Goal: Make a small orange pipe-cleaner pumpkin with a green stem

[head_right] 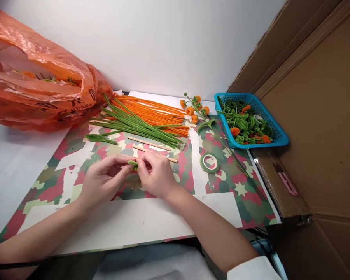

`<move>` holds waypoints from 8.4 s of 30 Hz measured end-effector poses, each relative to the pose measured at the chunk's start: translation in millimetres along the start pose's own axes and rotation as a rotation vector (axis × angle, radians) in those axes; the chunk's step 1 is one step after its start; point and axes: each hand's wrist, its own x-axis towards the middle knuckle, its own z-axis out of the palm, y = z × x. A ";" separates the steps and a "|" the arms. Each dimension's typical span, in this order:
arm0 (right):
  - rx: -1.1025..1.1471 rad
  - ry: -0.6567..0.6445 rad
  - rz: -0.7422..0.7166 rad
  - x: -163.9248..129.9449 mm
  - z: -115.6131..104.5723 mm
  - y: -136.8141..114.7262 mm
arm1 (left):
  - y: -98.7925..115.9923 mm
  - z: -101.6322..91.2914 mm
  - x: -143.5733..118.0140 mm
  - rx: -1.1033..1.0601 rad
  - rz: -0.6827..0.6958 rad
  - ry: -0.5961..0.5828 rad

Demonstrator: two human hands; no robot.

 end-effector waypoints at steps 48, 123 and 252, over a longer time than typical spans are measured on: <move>0.317 -0.065 0.232 -1.7 3.4 5.6 | 3.4 1.8 2.8 -0.209 -0.296 0.108; 0.256 0.301 0.119 -6.4 9.5 -6.1 | 2.0 -0.6 -0.3 0.133 0.061 0.199; 0.291 0.229 -0.033 -10.2 0.9 -8.3 | 23.5 -12.6 1.3 0.098 -0.079 -0.077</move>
